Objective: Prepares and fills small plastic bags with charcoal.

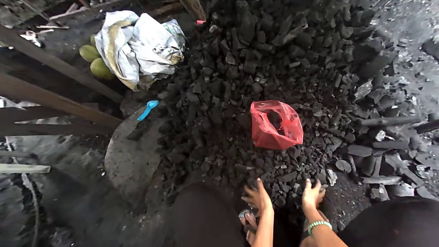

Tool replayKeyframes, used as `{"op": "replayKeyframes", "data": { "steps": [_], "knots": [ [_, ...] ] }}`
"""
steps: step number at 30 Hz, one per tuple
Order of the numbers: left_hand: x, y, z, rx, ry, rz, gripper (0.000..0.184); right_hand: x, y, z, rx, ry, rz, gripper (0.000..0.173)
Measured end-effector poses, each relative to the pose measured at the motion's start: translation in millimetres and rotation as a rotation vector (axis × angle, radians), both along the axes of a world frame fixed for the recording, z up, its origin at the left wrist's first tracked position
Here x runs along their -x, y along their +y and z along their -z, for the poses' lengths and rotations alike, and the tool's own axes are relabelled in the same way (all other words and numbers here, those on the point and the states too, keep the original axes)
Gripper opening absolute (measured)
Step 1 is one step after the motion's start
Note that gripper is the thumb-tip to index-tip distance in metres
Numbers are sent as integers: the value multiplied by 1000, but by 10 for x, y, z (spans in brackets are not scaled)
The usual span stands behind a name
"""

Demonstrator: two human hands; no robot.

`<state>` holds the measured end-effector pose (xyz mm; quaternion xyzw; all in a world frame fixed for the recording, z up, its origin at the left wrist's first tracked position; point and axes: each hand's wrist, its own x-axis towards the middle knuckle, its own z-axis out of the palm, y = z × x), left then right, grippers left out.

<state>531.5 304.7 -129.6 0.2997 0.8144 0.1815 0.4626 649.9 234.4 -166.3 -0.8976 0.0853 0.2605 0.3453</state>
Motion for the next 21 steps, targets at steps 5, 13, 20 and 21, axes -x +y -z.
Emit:
{"op": "replayKeyframes", "data": {
  "steps": [5,13,20,21],
  "knots": [
    [-163,6,86,171,-76,18,92,96,152,24,-110,34,6,64],
    [-382,216,-78,242,-167,-21,110,83,500,-274,-272,71,-363,82],
    [-329,272,-142,232,-182,-41,105,47,576,-255,-246,110,-326,86],
    [-325,261,-155,230,-162,-12,104,52,581,-254,-223,109,-333,87]
  ]
}}
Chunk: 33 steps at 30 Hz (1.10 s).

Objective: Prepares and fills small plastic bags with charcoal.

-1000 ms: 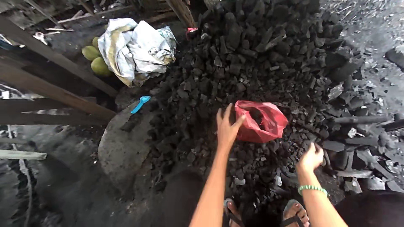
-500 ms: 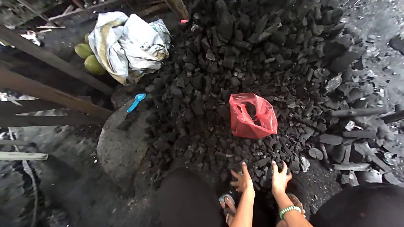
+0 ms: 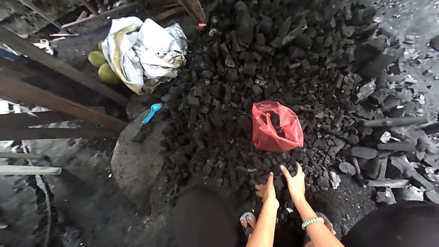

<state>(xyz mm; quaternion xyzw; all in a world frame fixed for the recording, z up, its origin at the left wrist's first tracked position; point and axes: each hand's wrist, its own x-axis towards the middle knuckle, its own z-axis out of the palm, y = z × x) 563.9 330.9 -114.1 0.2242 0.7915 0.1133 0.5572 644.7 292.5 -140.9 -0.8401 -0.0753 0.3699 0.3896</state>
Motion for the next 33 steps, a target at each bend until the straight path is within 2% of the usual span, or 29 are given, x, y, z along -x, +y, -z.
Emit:
{"op": "replayKeyframes", "data": {
  "steps": [3,8,11,13,16,18,20,23,26,28,31,33],
  "knots": [
    [-22,-82,-34,-47,13,66,100,3,-34,50,-25,1,-21,87],
    [-176,-181,-142,-130,-128,-18,91,76,-138,186,-355,120,136,73],
    [-212,-123,-131,-131,-153,-80,87,90,-115,142,-383,152,162,73],
    [-227,-141,-111,-166,-131,-42,86,68,-105,132,-392,174,169,73],
    [-229,-273,-127,-298,-97,118,80,14,-151,126,-463,273,196,57],
    [-260,-378,-216,-380,-60,301,79,5,-204,103,-534,424,305,50],
    [-286,-413,-376,-367,-50,544,83,19,-221,50,-614,617,459,55],
    [-316,-348,-598,-273,-122,917,81,-13,-280,68,-711,841,592,76],
    [-270,-72,-875,-240,-232,1228,65,-67,-311,88,-866,859,661,66],
    [-228,170,-1196,-367,-145,1310,58,-79,-250,105,-931,774,732,59],
    [-211,565,-1711,-624,50,1233,53,-115,-226,60,-994,827,743,62],
    [-293,895,-1875,-772,207,1228,50,-145,-193,-46,-991,817,742,59]
  ]
}}
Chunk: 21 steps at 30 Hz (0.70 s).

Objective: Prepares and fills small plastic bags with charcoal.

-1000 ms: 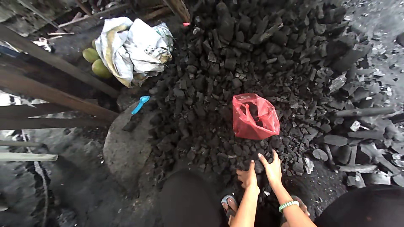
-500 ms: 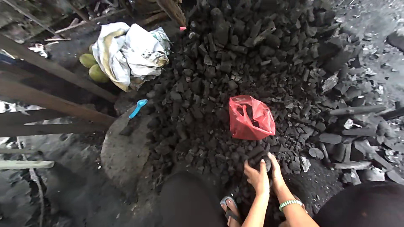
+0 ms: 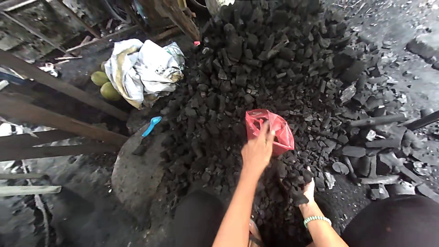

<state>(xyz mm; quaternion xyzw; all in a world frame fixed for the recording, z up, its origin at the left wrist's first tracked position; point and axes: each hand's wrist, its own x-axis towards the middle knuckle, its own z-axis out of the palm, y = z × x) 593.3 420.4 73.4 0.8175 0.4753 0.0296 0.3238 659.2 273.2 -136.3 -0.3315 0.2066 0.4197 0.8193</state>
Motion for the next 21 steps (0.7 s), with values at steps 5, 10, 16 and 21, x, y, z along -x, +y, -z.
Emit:
{"op": "replayKeyframes", "data": {
  "steps": [5,10,16,21],
  "knots": [
    [-209,572,86,-44,352,104,58,-198,167,-267,-153,-59,-56,65],
    [-35,546,453,-82,299,30,27,-269,616,-1030,-313,-146,-208,61],
    [297,462,573,-63,-93,-26,50,-245,1265,-1356,-119,-274,-274,58],
    [418,669,251,199,-219,-102,74,-435,1615,-1184,400,-553,-694,65]
  ]
}}
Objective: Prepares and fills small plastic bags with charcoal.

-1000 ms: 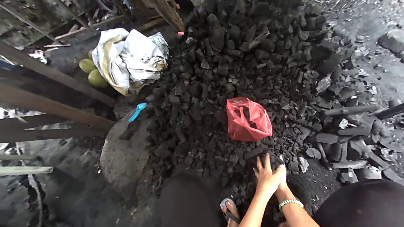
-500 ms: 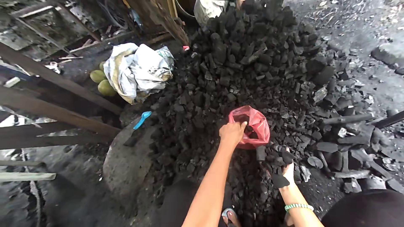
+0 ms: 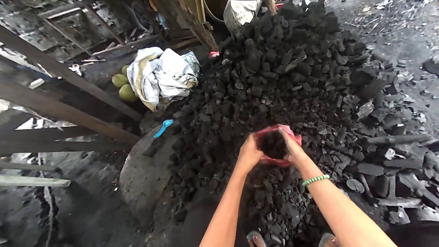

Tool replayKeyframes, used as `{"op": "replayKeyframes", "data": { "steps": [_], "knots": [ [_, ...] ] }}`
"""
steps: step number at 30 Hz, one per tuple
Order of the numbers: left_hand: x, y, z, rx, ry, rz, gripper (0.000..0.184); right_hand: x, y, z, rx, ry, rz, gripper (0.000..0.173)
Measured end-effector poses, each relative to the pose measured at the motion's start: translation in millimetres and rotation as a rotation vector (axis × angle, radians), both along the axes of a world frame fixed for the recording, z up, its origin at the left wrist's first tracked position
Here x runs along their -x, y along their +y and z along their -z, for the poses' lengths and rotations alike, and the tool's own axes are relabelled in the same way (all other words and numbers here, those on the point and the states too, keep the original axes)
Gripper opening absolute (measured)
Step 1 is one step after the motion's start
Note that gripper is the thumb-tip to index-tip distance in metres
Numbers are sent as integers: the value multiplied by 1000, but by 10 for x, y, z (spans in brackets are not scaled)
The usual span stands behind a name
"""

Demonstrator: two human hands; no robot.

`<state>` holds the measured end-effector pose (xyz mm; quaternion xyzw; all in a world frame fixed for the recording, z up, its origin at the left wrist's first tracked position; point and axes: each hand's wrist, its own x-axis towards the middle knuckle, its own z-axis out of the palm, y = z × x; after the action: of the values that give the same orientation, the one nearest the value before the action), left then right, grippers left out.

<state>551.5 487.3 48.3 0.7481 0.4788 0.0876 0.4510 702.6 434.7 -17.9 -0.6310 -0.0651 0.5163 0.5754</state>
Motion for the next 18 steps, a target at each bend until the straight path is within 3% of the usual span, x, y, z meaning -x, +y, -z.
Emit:
{"op": "replayKeyframes", "data": {
  "steps": [5,7,9,11,13,15,18],
  "knots": [
    [-35,262,-184,128,-97,19,70,-335,-55,-336,-49,-612,-601,56],
    [-2,262,-220,190,-232,48,65,-502,-184,-513,-167,-585,-553,42],
    [96,208,-90,218,-492,-39,58,-651,-403,-484,-317,-361,-245,36],
    [177,24,223,200,-754,-376,49,-725,-644,-190,-368,-193,200,39],
    [236,-271,621,244,-759,-761,49,-641,-948,246,-142,-246,430,46],
    [196,-638,1122,287,-636,-923,49,-522,-1131,833,163,-399,410,52],
    [-3,-1157,1551,281,-296,-723,39,-237,-1206,1321,424,-618,72,56]
  ]
}}
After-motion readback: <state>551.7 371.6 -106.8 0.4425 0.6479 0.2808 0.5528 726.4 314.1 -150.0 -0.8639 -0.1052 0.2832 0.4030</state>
